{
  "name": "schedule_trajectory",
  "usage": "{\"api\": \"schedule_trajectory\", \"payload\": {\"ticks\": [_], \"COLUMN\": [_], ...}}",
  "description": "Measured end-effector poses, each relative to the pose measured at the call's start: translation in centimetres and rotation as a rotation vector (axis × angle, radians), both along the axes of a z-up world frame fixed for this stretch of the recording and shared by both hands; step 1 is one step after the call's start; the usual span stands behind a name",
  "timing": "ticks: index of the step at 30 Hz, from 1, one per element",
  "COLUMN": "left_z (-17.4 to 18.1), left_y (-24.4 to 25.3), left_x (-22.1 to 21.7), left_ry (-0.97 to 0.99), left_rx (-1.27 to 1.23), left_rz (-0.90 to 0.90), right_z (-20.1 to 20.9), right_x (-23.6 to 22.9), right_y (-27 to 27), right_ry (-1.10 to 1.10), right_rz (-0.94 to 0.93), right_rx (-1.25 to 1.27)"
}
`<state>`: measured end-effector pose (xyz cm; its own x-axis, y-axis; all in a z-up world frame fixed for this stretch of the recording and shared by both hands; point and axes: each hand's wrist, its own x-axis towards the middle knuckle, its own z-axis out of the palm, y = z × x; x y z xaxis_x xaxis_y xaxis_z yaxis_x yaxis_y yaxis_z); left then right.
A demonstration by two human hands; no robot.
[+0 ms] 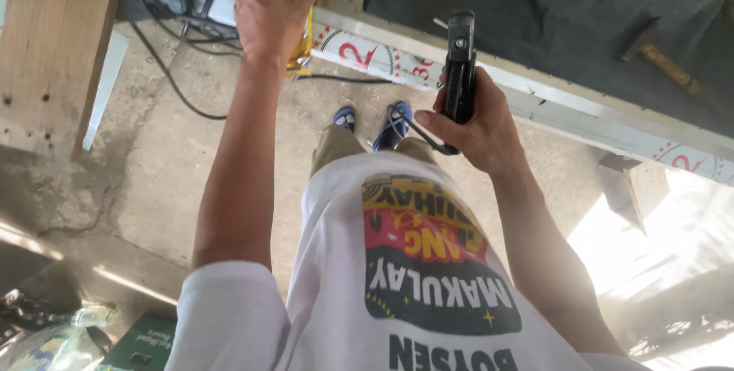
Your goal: The person welds a stainless steel frame on a workbench using an arc welding electrode holder, striking arcs that produce sparks and bright flash. They pause to reposition the welding rod in the holder, adjust cloths on the bench, and continue welding along the frame joint.
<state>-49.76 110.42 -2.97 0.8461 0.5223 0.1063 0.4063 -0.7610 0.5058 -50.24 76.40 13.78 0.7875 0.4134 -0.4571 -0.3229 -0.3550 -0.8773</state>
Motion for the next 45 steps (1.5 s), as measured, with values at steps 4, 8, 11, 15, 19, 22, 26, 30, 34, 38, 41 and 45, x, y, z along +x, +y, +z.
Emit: {"api": "schedule_trajectory", "payload": {"ticks": [4, 8, 11, 15, 19, 22, 26, 30, 34, 38, 41, 45], "left_z": [0.7, 3.3, 2.8, -0.6, -0.7, -1.2, -2.6, -2.0, -1.9, -3.8, -2.8, 2.3], "left_y": [0.9, -0.4, -2.1, -5.1, -6.0, -5.1, -5.1, -4.6, -4.4, -4.4, -3.9, -1.6], "left_x": [-1.2, -4.2, -9.8, -13.8, -12.4, -11.7, -11.6, -11.6, -10.6, -11.0, -11.6, -7.0], "left_ry": [-0.189, -0.453, -0.339, -0.423, -0.494, -0.692, -0.653, -0.654, -0.587, -0.454, -0.633, -0.256], "left_rx": [0.108, 0.126, -0.204, -0.569, -0.936, -1.005, -0.979, -0.823, -0.706, -0.797, -0.574, -0.169], "left_rz": [-0.134, -0.026, 0.277, 0.216, 0.445, 0.393, 0.35, 0.312, 0.443, 0.547, 0.488, 0.177], "right_z": [0.0, -0.3, 0.3, -0.2, -0.6, -1.1, -1.5, -1.3, -1.1, -0.5, -0.7, -1.0], "right_x": [-1.1, -1.9, -2.3, -3.6, -5.0, -5.7, -7.0, -7.7, -8.4, -9.0, -8.9, -9.2], "right_y": [1.4, 3.2, 5.0, 7.0, 8.8, 9.8, 10.5, 11.0, 11.0, 10.3, 9.1, 7.0], "right_ry": [-0.075, -0.13, -0.09, -0.07, -0.068, -0.096, -0.059, -0.046, -0.022, -0.054, -0.037, -0.045], "right_rz": [0.045, 0.093, 0.058, 0.024, 0.104, 0.13, 0.089, 0.077, 0.045, 0.045, 0.013, 0.017], "right_rx": [-0.079, -0.077, -0.046, -0.062, -0.095, -0.152, -0.119, -0.203, -0.243, -0.258, -0.213, -0.278]}}
